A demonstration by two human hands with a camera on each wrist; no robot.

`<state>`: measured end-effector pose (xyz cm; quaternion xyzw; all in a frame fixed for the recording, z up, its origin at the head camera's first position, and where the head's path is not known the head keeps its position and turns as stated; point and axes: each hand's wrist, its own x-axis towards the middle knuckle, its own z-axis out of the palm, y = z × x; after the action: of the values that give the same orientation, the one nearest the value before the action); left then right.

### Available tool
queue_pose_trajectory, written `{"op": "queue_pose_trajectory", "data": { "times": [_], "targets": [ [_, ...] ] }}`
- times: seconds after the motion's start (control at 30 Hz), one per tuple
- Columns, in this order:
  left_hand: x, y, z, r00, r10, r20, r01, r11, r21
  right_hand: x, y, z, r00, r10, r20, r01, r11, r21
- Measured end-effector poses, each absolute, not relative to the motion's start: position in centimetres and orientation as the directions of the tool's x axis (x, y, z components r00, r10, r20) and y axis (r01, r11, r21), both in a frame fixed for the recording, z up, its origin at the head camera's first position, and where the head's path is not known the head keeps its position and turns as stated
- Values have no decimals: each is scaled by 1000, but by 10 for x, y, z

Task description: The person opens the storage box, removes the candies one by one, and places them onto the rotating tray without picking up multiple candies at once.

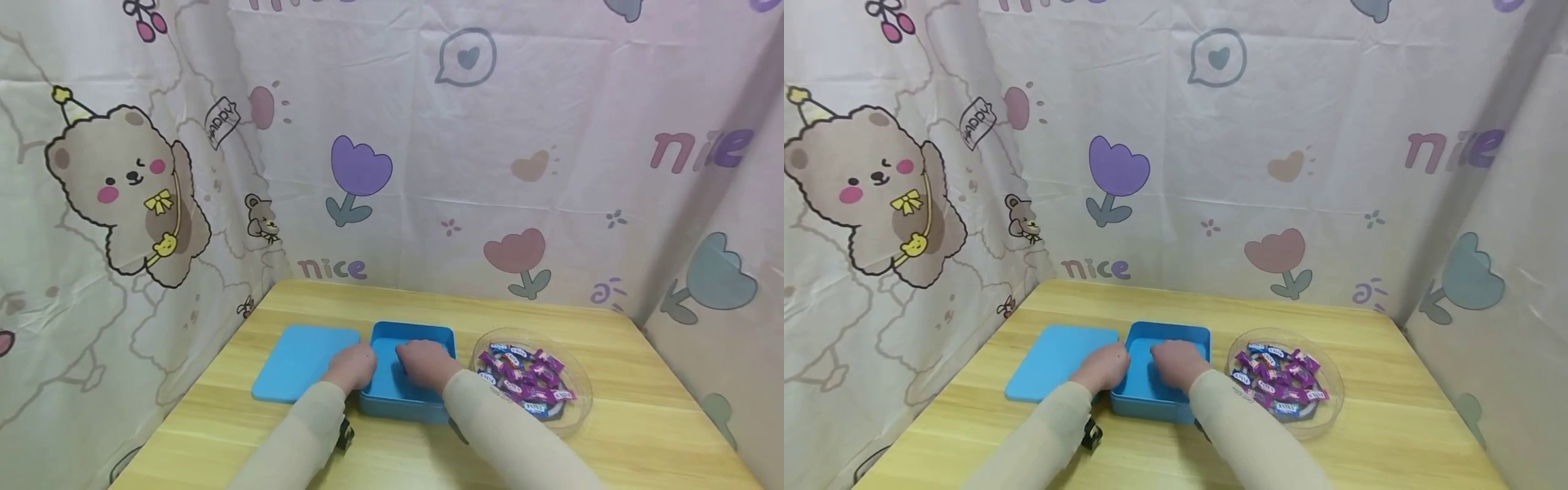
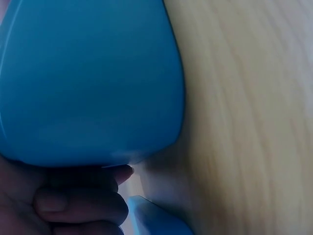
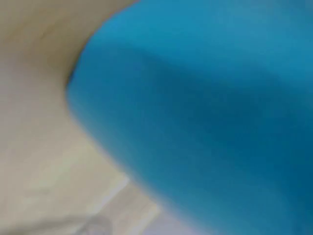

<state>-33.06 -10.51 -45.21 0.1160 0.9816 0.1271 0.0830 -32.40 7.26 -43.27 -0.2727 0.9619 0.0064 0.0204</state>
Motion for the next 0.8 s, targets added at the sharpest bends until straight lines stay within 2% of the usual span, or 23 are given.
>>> {"op": "queue_pose_trajectory", "data": {
  "times": [0.2, 0.37, 0.5, 0.63, 0.8],
  "targets": [
    [-329, -100, -460, -961, 253, -117, 211, 935, 284, -313, 114, -414, -836, -548, 26, -549, 834, -59],
    [-328, -99, -460, -959, 259, -118, 219, 935, 279, -293, 179, -397, -848, -515, 124, -525, 849, -63],
    [-327, -99, -457, -961, 253, -114, 210, 932, 296, -275, 236, -394, -858, -491, 151, -502, 864, -41],
    [-327, -100, -456, -960, 256, -116, 212, 929, 303, -258, 285, -401, -862, -491, 128, -502, 862, -72],
    [-328, -102, -456, -958, 258, -121, 214, 931, 295, -241, 319, -412, -912, -411, 21, -410, 902, -134]
  ]
}}
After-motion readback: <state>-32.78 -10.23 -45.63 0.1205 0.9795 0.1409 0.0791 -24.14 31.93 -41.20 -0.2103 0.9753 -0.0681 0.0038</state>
